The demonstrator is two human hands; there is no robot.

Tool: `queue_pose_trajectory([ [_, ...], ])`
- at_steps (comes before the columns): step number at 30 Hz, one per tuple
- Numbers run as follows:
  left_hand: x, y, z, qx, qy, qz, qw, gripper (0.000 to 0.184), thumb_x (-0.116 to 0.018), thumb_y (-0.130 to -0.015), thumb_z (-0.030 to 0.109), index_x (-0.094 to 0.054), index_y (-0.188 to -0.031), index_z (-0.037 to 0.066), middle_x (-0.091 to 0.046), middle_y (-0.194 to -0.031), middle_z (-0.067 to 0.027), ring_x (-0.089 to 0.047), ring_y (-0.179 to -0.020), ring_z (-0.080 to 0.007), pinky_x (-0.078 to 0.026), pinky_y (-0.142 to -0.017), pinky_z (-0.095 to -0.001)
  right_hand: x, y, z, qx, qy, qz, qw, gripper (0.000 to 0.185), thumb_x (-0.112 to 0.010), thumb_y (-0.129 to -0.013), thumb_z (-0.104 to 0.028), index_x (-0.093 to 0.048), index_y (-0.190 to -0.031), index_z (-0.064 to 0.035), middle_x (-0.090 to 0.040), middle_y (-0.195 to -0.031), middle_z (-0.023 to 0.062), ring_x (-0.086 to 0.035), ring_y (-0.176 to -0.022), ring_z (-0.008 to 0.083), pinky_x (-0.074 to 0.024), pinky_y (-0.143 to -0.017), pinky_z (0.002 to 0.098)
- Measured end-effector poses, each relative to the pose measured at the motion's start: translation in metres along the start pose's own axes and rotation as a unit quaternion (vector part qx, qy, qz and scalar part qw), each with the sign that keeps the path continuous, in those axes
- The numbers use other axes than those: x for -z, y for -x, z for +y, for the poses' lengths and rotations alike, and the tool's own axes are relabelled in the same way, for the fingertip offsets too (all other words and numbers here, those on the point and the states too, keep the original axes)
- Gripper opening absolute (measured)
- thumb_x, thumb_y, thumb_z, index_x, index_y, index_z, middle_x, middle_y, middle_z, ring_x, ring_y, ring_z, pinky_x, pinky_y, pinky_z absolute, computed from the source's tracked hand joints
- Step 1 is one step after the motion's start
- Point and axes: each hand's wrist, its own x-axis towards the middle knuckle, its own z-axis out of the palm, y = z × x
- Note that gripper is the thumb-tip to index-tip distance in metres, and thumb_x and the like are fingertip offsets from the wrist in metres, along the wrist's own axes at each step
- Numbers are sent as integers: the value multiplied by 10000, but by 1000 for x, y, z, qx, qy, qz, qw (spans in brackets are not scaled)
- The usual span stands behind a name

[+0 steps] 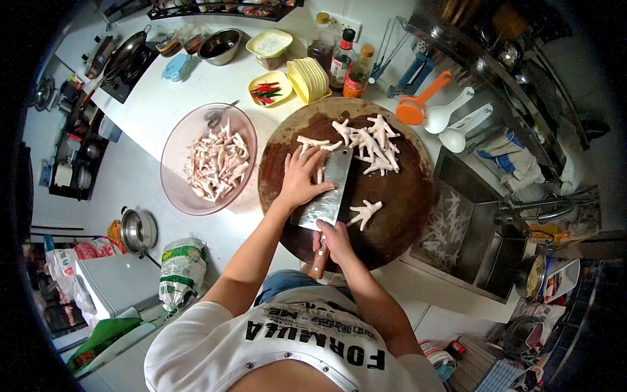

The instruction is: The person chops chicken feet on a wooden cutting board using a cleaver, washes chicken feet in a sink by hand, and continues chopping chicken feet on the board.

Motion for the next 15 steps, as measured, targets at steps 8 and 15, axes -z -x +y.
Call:
queue_pose_trajectory([
  [8, 4, -4, 12, -2, 70, 32, 997, 624, -692, -689, 382, -532, -1192, 51, -430, -1323, -101, -306, -1227, -435, -280, -1024, -478, -3, 13, -17, 17, 36, 4, 999, 193, -516, -830, -129, -509, -664, -31, -501, -508, 70, -482, -390, 168, -414, -415, 303],
  [15, 117, 3, 10, -1, -16, 132, 991, 501, -627, -752, 206, -504, -1203, 27, -438, -1313, -150, -350, -1227, -372, -269, -1027, -454, -77, 19, -49, 53, 127, -105, 985, 279, -522, -859, -187, -518, -625, -35, -504, -485, 47, -491, -381, 135, -388, -390, 261],
])
